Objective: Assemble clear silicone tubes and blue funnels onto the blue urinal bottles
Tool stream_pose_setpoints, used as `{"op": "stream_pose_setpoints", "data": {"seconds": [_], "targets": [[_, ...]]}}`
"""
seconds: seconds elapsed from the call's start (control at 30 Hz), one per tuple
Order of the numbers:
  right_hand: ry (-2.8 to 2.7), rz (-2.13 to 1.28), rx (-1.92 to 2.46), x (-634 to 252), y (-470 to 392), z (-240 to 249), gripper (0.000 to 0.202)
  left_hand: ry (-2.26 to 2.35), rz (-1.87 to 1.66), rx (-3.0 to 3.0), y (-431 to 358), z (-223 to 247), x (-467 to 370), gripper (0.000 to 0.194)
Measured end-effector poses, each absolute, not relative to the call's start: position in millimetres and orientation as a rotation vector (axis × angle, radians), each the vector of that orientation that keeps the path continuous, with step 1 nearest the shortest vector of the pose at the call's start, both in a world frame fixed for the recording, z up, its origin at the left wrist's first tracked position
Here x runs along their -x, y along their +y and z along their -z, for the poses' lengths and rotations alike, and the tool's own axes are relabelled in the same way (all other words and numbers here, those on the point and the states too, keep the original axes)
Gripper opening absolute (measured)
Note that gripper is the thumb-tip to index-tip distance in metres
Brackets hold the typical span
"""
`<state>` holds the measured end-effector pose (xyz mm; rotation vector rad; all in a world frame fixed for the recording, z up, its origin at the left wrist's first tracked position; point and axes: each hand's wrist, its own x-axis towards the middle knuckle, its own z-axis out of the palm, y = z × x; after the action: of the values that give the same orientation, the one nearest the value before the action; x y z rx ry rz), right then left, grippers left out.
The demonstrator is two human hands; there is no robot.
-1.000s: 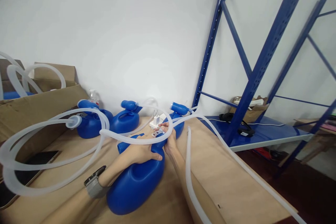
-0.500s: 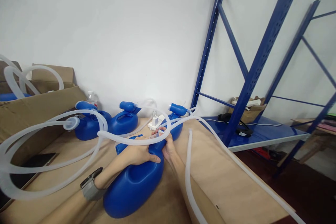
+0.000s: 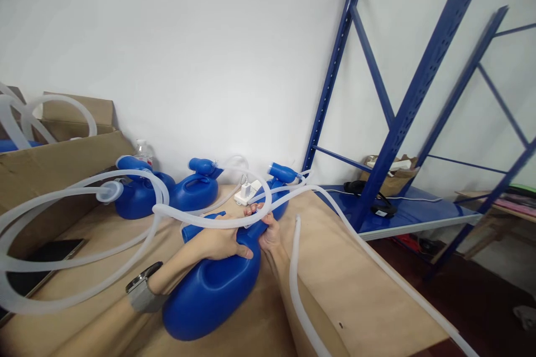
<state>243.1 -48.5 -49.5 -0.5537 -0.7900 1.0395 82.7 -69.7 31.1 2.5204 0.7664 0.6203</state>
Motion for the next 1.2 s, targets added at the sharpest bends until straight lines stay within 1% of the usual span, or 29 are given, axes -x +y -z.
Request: {"op": "stream_pose_setpoints", "data": {"seconds": [0.1,0.23,0.37,0.47,0.57,0.73,0.8,0.93,1.07,1.2], "targets": [[-0.766,-1.105,0.552,-244,-52,48,0.020,0.836,-0.581,-2.499,-73,-35,-82,0.093],[-0.779,-1.179,0.596,-249,-60,47,0.038,0.951,-0.470,-2.455,-76,-37,-84,0.097],[-0.792,-1.184,0.627,-251,-64,55,0.052,0.921,-0.462,-2.443,-74,-32,-85,0.101],[-0.793,-1.180,0.620,-248,-65,65,0.058,0.897,-0.487,-2.412,-72,-28,-85,0.102],[-0.758,-1.211,0.590,-244,-66,72,0.063,0.913,-0.495,-2.393,-72,-26,-84,0.109],[-0.650,-1.233,0.537,-245,-66,64,0.069,0.861,-0.525,-2.389,-70,-24,-84,0.112],[-0.612,-1.236,0.537,-246,-67,60,0.067,0.868,-0.544,-2.375,-69,-24,-83,0.106],[-0.600,-1.209,0.549,-243,-67,59,0.054,0.846,-0.642,-2.372,-68,-26,-81,0.088],[-0.645,-1.129,0.609,-241,-60,64,0.044,0.925,-0.583,-2.397,-65,-31,-78,0.085],[-0.770,-1.125,0.735,-250,-55,60,0.044,0.831,-0.543,-2.444,-59,-34,-73,0.080]]}}
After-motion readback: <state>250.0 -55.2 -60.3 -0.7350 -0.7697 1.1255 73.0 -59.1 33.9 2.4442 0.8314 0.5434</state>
